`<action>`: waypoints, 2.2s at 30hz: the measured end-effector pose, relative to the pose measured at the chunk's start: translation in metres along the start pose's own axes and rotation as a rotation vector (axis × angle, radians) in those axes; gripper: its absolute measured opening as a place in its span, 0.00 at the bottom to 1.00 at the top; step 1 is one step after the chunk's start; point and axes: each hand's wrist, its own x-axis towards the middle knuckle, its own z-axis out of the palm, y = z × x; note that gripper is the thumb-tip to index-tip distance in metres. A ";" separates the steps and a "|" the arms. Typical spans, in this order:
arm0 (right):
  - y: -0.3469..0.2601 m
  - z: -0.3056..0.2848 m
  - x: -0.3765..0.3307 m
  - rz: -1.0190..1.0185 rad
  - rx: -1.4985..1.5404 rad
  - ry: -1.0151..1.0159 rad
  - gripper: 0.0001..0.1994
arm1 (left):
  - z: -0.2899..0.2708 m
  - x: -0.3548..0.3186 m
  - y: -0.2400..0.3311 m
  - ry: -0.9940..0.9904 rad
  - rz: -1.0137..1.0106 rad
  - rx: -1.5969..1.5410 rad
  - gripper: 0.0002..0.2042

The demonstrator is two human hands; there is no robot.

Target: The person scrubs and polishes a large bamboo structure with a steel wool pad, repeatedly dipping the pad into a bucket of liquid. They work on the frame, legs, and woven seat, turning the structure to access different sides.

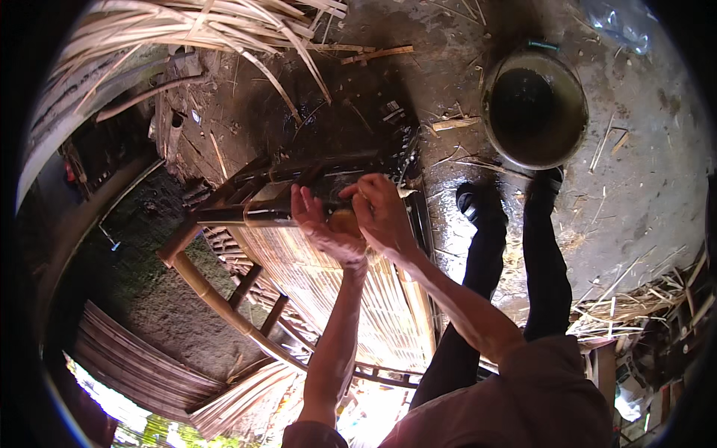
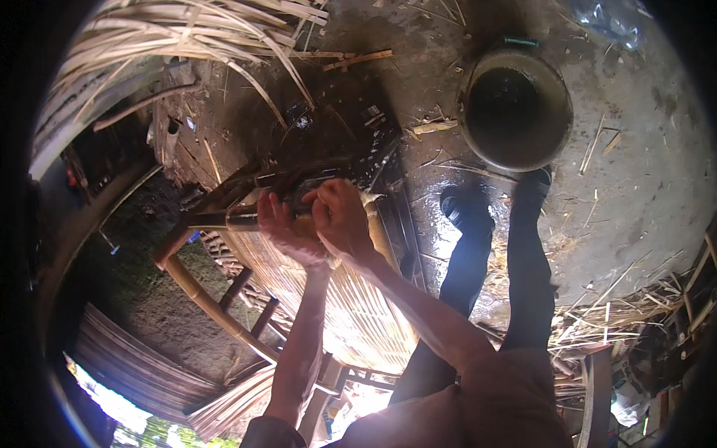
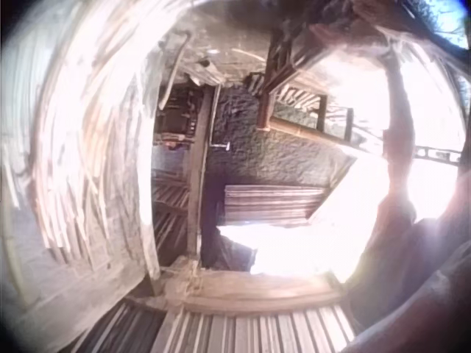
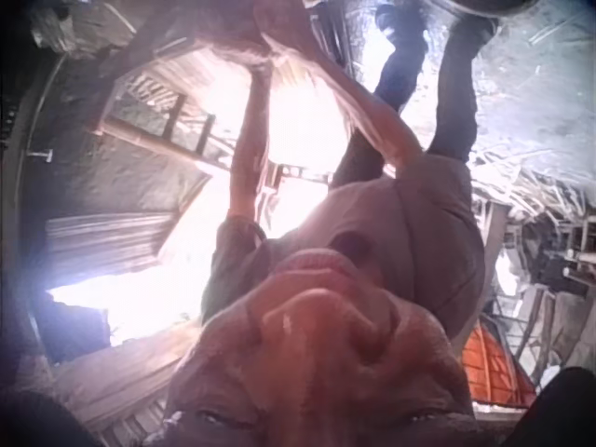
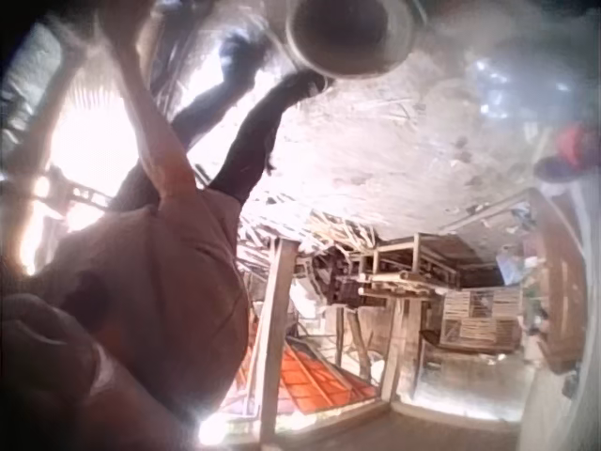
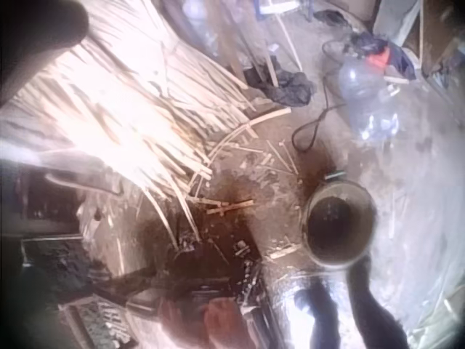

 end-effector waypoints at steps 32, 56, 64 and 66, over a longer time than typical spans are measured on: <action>-0.065 0.044 0.048 0.167 -0.911 -0.932 0.14 | 0.009 0.000 0.007 0.424 -0.034 -0.124 0.31; 0.002 -0.001 0.004 0.638 0.153 0.042 0.18 | 0.001 0.005 0.016 0.198 -0.032 -0.006 0.34; 0.039 0.019 -0.049 0.649 0.533 0.458 0.26 | 0.009 0.015 0.028 -0.252 0.059 0.498 0.33; 0.050 0.031 -0.063 0.541 0.406 0.395 0.26 | 0.011 0.017 0.033 -0.264 0.108 0.561 0.34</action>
